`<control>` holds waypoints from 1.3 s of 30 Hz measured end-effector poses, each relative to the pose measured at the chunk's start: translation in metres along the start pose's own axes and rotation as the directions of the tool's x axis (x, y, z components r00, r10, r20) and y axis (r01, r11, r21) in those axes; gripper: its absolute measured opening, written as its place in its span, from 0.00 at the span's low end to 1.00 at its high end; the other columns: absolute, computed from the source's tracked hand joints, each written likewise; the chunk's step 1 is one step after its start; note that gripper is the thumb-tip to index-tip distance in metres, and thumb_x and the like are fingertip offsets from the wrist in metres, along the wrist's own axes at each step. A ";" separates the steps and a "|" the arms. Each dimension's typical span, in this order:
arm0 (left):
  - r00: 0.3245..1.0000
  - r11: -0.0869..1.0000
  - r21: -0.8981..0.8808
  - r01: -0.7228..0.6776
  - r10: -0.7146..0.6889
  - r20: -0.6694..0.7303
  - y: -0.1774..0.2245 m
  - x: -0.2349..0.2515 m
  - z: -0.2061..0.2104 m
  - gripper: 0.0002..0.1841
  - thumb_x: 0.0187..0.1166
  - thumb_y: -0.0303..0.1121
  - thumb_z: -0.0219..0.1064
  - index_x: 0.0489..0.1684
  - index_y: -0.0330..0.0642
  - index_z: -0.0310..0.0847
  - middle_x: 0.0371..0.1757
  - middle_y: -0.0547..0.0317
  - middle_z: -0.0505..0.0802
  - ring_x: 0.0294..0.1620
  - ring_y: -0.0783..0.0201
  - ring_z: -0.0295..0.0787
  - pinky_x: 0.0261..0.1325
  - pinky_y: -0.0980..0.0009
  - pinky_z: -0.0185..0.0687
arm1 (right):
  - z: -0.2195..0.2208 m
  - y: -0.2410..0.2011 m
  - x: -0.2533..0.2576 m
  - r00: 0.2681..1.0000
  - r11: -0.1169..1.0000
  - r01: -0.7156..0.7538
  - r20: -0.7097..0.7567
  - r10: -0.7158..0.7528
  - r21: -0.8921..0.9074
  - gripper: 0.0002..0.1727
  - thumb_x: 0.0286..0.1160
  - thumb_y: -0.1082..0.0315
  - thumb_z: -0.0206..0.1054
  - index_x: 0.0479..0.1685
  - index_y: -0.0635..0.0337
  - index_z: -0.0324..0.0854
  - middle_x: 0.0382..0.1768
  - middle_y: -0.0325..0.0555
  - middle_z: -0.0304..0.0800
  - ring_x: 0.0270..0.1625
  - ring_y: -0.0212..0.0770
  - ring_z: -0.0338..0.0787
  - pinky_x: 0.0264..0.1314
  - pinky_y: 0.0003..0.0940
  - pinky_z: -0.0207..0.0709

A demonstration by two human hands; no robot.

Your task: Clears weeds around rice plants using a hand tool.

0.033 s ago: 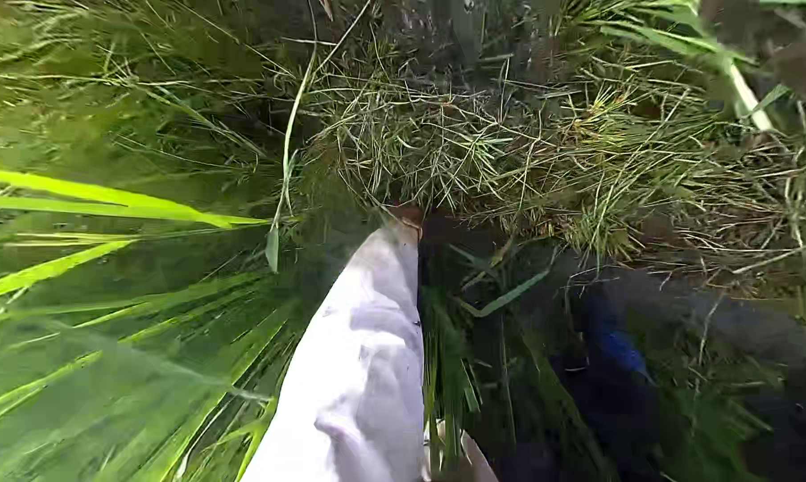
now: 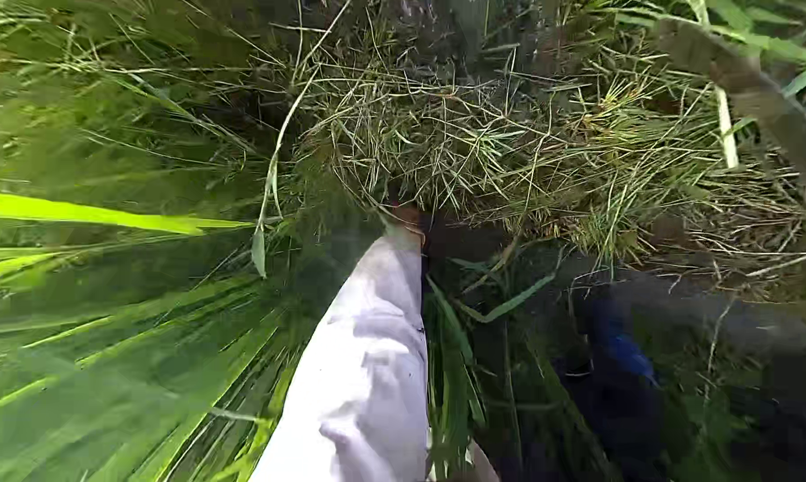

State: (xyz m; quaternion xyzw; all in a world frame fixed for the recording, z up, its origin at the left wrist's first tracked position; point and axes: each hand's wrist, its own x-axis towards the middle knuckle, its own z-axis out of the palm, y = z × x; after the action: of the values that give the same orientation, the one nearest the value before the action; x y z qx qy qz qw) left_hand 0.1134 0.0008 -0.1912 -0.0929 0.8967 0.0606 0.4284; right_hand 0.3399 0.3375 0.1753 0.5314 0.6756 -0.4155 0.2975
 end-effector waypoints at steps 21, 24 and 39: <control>0.731 0.513 0.678 -0.527 0.680 0.053 0.050 -0.011 -0.234 0.43 0.65 0.38 0.82 0.86 0.39 0.67 0.82 0.30 0.75 0.80 0.23 0.68 0.77 0.18 0.55 | 0.113 -0.016 0.119 0.999 0.991 -0.005 0.053 -0.002 0.134 0.26 0.78 0.53 0.70 0.71 0.56 0.78 0.44 0.47 0.90 0.39 0.40 0.90 0.42 0.45 0.87; 0.905 0.562 0.742 -0.365 0.400 0.143 0.022 -0.033 -0.262 0.11 0.77 0.30 0.67 0.49 0.31 0.85 0.42 0.30 0.91 0.44 0.27 0.90 0.41 0.30 0.81 | 0.141 -0.058 0.116 0.993 0.867 0.077 0.041 -0.111 0.493 0.18 0.82 0.54 0.68 0.57 0.60 0.81 0.29 0.43 0.86 0.25 0.37 0.84 0.28 0.35 0.83; 0.937 0.595 0.737 -0.321 0.311 0.157 -0.060 -0.061 -0.232 0.13 0.80 0.36 0.66 0.55 0.41 0.87 0.45 0.36 0.94 0.51 0.32 0.90 0.71 0.29 0.71 | 0.246 -0.076 0.142 0.954 0.766 0.004 0.228 -0.196 0.642 0.15 0.81 0.60 0.69 0.58 0.59 0.85 0.29 0.46 0.87 0.26 0.39 0.85 0.32 0.40 0.85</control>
State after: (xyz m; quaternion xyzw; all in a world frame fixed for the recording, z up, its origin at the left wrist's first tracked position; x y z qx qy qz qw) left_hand -0.0121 -0.0943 -0.0002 0.2535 0.8397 -0.2406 0.4157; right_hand 0.2206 0.1818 -0.0430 0.4984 0.4735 -0.7058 0.1710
